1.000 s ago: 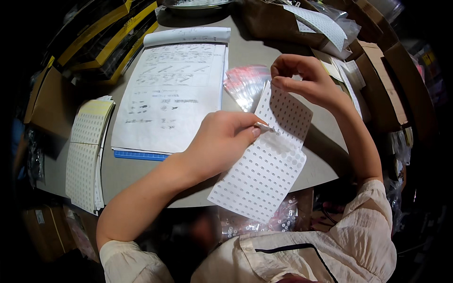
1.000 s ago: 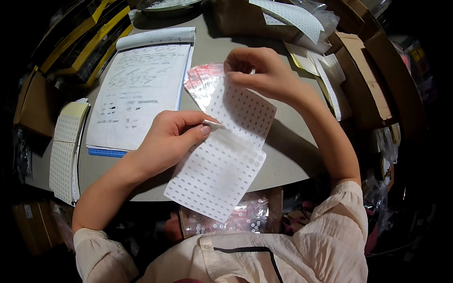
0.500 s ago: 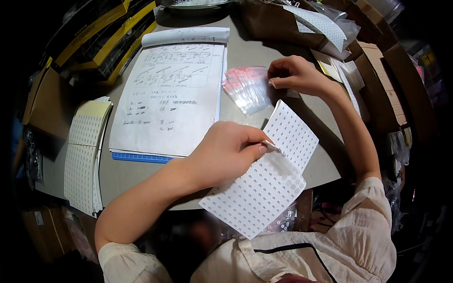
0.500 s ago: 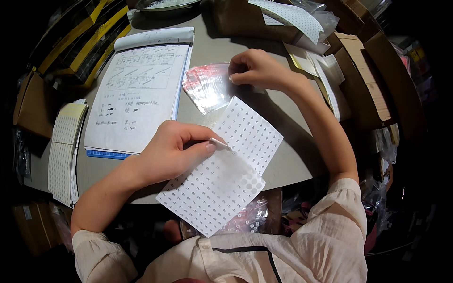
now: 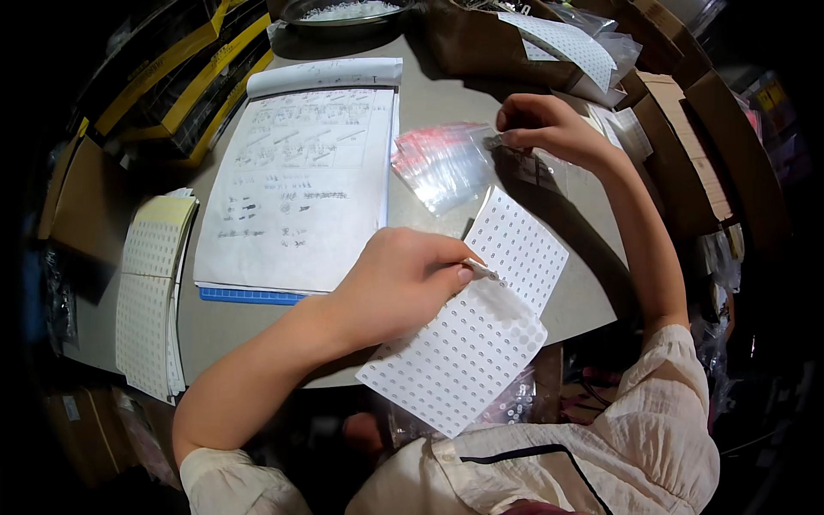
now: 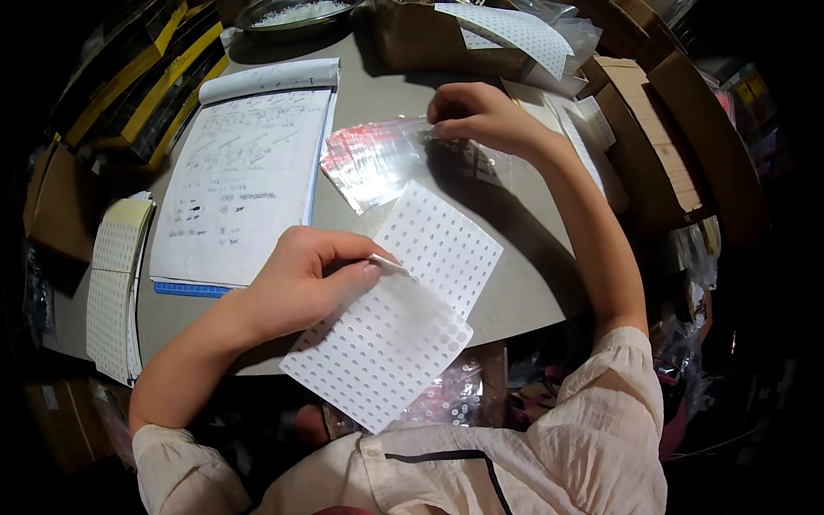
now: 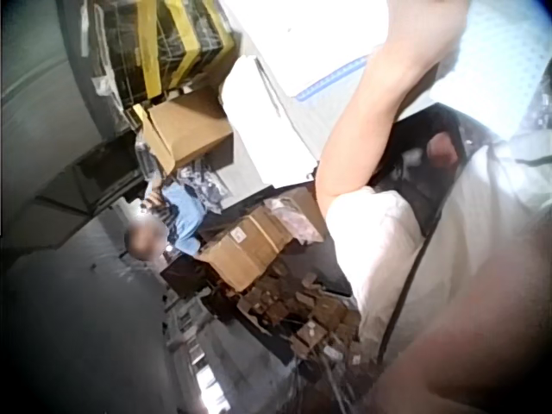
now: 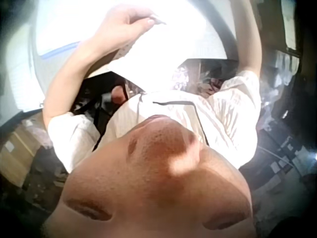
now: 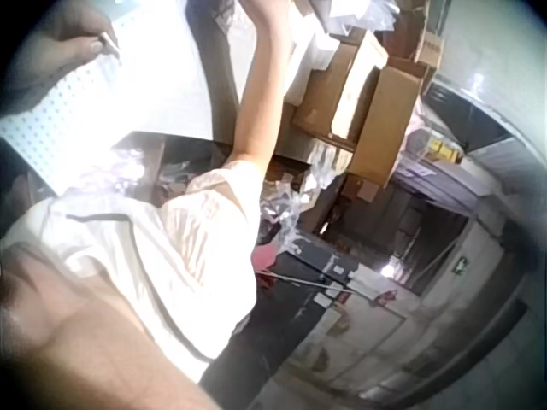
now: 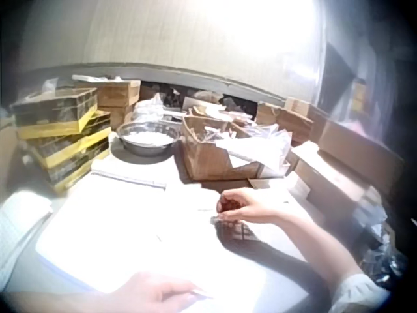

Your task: The person peels small circular stickers from a sheet and places them into small clear plastic bags. The person handles the sticker sheet and the bags by hand, repeating the process of peeling and bagging throughout the clip.

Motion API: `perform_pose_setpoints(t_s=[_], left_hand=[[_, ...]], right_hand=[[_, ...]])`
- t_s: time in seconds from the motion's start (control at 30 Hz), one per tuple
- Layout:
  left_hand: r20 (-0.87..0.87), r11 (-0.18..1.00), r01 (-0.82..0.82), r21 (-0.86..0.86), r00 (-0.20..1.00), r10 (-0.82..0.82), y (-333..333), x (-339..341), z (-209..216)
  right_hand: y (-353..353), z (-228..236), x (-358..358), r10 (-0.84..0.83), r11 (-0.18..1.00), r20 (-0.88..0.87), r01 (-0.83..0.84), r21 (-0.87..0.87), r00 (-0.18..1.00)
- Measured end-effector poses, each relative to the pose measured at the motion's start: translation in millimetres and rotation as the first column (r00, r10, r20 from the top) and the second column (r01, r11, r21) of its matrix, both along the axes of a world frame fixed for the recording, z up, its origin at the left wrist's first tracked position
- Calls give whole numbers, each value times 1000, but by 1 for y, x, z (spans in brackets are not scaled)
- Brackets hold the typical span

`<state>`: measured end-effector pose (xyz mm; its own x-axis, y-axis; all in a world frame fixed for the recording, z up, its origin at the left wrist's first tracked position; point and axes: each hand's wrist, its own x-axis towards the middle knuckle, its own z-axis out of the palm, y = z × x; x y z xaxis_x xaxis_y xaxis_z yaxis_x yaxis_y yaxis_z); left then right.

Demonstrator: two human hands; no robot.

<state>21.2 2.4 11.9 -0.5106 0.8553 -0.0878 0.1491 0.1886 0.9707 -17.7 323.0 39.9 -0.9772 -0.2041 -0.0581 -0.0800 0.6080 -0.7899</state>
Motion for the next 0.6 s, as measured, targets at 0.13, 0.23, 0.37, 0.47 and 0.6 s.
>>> perform_pose_setpoints(t_s=[0.13,0.23,0.37,0.47,0.6], left_hand=[[6,1000,-6,20,1000,6,-2,1,1],[-20,1000,13,19,1000,-12,-2,0,2],[-21,1000,-1,-9,1000,1,-1,2,7],[-40,998,-45,50,998,47,-1,2,0],[-51,991,-83,105,995,89,-1,4,-2]], right_hand=[[-22,-4,-12,160,935,-138,-105,338,977],[-22,-12,-13,254,818,-333,-18,575,908],[-22,-5,0,62,714,-381,225,663,923],[-37,8,29,-82,898,-249,180,402,965],[-51,11,92,18,999,-73,-16,27,997]])
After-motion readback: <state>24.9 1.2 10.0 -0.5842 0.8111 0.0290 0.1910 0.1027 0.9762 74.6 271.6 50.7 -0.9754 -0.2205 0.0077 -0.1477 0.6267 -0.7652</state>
